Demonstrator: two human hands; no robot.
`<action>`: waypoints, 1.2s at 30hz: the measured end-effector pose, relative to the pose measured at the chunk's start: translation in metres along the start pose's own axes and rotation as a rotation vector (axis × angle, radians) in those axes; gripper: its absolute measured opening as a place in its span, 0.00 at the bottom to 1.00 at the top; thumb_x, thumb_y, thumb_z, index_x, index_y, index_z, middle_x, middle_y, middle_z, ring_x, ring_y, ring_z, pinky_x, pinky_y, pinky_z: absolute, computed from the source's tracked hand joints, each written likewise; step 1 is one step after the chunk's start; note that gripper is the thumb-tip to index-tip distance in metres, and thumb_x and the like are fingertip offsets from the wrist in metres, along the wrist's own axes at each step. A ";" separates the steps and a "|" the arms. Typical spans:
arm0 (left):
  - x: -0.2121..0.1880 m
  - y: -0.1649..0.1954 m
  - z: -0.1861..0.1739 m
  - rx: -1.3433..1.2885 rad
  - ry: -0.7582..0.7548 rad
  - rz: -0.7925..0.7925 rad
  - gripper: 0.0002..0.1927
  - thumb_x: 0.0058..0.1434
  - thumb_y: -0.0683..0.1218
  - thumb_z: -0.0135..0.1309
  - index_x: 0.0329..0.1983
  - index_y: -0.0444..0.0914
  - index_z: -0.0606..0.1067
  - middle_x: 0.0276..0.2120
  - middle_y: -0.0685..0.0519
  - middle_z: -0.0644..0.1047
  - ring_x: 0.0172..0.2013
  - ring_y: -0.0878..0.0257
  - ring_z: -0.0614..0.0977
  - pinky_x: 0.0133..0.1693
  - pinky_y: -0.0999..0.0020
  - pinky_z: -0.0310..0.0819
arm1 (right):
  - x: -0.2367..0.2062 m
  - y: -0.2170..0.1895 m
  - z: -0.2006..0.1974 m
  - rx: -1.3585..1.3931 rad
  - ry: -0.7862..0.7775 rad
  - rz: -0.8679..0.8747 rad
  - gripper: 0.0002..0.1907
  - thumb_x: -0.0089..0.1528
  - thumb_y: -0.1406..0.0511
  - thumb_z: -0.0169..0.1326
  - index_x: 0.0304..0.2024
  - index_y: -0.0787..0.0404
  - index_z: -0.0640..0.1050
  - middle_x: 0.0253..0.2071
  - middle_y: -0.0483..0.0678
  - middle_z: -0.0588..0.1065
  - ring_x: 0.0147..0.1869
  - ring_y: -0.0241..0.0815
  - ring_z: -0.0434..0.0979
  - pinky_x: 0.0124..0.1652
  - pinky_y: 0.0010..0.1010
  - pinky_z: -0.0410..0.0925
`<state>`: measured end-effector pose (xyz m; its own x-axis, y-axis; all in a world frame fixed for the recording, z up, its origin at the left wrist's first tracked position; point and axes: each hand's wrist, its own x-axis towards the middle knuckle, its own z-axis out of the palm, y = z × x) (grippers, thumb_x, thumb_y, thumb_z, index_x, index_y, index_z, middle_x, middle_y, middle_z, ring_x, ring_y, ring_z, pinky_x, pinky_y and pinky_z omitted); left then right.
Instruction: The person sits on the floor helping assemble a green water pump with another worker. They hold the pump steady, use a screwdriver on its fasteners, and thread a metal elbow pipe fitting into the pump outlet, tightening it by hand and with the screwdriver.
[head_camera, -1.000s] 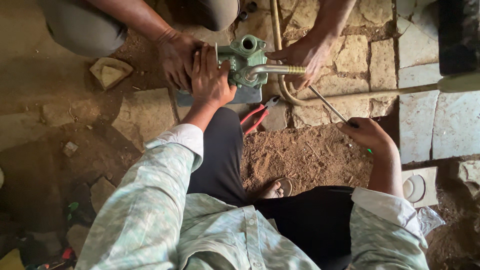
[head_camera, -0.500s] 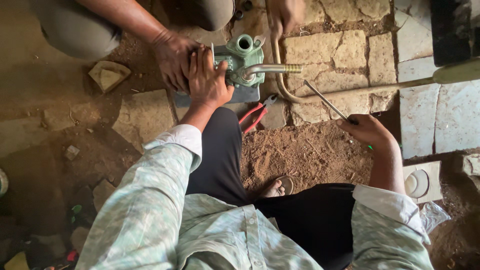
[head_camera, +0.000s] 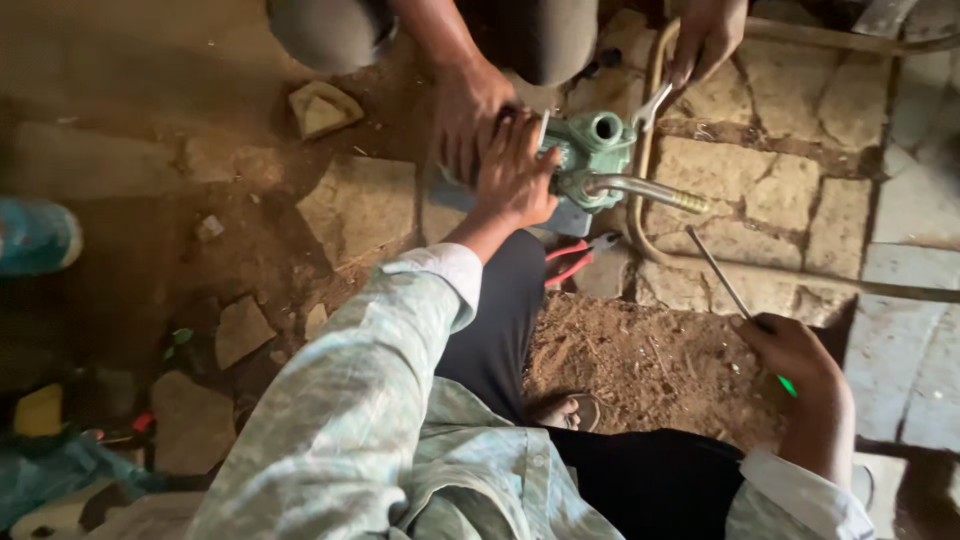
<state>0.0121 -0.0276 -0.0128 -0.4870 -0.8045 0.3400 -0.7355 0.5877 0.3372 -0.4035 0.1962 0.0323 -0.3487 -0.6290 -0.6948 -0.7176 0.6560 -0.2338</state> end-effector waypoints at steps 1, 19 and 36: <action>0.000 0.000 0.001 -0.009 0.013 -0.002 0.29 0.46 0.51 0.66 0.53 0.40 0.78 0.64 0.33 0.66 0.69 0.36 0.61 0.70 0.39 0.51 | -0.001 -0.001 -0.001 -0.038 0.005 0.008 0.27 0.64 0.49 0.57 0.48 0.67 0.84 0.32 0.58 0.82 0.34 0.48 0.77 0.38 0.41 0.71; 0.002 -0.004 0.010 0.002 -0.013 0.054 0.33 0.52 0.65 0.61 0.55 0.43 0.73 0.65 0.30 0.63 0.69 0.31 0.59 0.70 0.35 0.43 | -0.012 -0.017 -0.007 0.073 -0.015 0.112 0.32 0.60 0.45 0.57 0.54 0.63 0.79 0.41 0.58 0.80 0.42 0.51 0.79 0.37 0.50 0.74; -0.009 -0.054 -0.015 0.168 0.126 -0.384 0.29 0.69 0.62 0.50 0.67 0.45 0.63 0.64 0.35 0.66 0.61 0.34 0.71 0.58 0.34 0.61 | -0.028 -0.024 -0.009 0.190 -0.036 0.219 0.29 0.61 0.46 0.58 0.49 0.64 0.80 0.35 0.55 0.76 0.38 0.49 0.74 0.35 0.51 0.71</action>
<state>0.0631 -0.0511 -0.0204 -0.1101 -0.9391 0.3254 -0.9234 0.2178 0.3161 -0.3822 0.1945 0.0629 -0.4591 -0.4509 -0.7654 -0.5004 0.8432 -0.1966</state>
